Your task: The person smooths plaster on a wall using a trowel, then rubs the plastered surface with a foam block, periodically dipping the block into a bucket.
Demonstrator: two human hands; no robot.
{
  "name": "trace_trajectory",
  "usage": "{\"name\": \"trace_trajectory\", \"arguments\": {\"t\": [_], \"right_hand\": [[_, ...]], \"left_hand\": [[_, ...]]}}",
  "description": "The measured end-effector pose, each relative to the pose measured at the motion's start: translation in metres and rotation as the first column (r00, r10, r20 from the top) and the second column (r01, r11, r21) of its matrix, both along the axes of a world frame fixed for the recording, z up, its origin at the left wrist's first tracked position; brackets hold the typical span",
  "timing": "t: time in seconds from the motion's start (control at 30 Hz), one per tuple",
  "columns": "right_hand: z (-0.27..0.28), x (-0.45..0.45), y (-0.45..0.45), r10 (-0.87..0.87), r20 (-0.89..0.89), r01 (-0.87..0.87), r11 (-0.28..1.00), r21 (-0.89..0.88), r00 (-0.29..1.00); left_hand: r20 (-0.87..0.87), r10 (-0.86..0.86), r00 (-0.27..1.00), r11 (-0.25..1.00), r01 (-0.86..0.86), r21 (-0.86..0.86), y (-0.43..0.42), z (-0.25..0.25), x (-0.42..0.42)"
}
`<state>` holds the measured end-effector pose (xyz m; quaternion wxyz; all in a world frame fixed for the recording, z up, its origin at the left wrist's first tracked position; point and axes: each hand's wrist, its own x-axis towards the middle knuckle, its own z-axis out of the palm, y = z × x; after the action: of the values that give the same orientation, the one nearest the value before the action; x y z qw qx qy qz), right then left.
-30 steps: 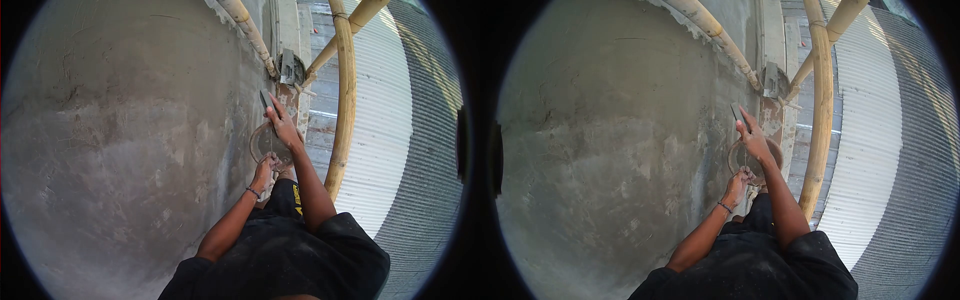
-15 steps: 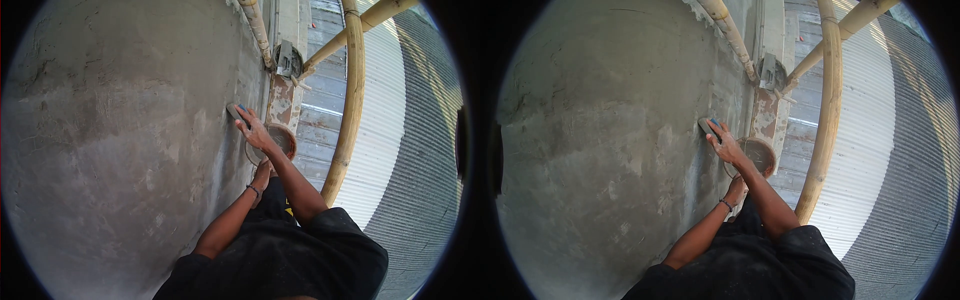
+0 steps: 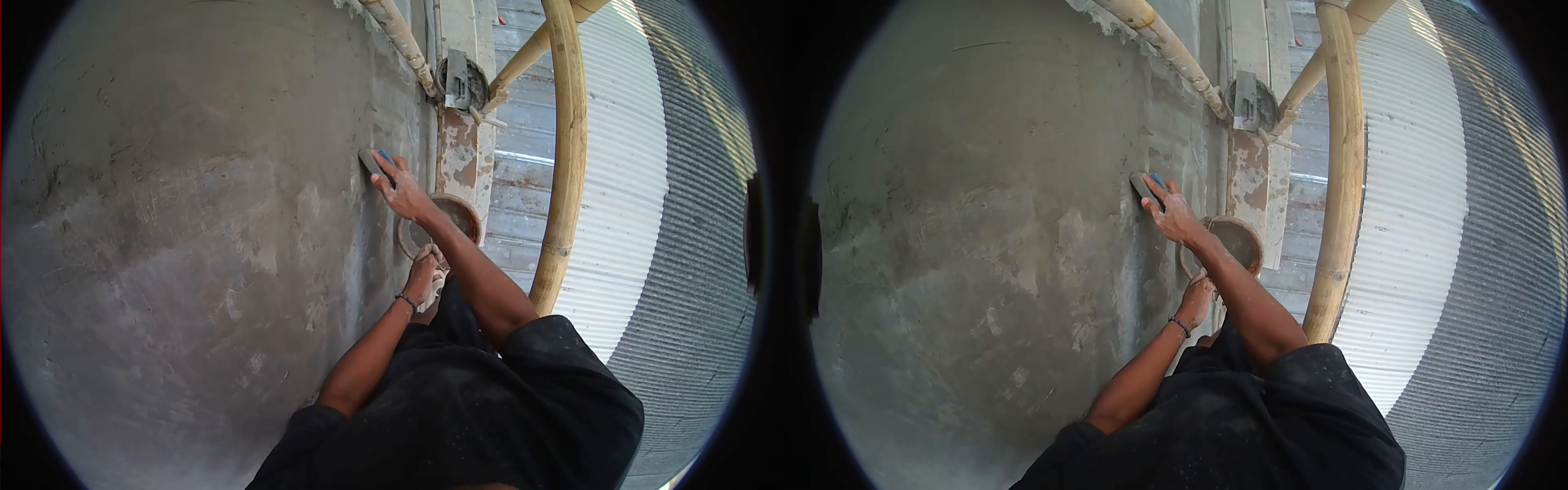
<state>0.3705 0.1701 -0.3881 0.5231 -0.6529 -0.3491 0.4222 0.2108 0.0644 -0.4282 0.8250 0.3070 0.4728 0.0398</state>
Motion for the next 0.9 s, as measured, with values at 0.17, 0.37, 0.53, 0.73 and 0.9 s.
{"name": "trace_trajectory", "arguments": {"t": [0.17, 0.37, 0.53, 0.73, 0.9], "right_hand": [[0.001, -0.01, -0.053, 0.2, -0.032, -0.201, 0.979, -0.027, 0.979], [0.001, 0.074, 0.018, -0.131, 0.0, 0.131, 0.989, 0.066, 0.991], [0.0, 0.073, 0.042, 0.023, -0.006, -0.023, 0.999, 0.029, 1.0], [-0.005, 0.0, -0.037, 0.235, -0.027, -0.237, 0.968, -0.085, 0.972], [0.019, -0.004, -0.084, 0.227, -0.204, -0.238, 0.971, -0.03, 0.952]], "left_hand": [[-0.178, -0.094, 0.98, 0.994, 0.101, 0.03, 0.012, 0.016, 0.017], [0.236, 0.268, 0.934, 0.952, -0.219, -0.212, 0.007, -0.03, 0.002], [0.216, 0.319, 0.923, 0.944, -0.287, -0.165, 0.011, -0.019, 0.006], [-0.061, 0.129, 0.99, 0.992, -0.129, -0.002, 0.002, -0.003, 0.016], [-0.216, 0.021, 0.976, 0.959, 0.041, 0.279, 0.001, -0.01, 0.003]]}}
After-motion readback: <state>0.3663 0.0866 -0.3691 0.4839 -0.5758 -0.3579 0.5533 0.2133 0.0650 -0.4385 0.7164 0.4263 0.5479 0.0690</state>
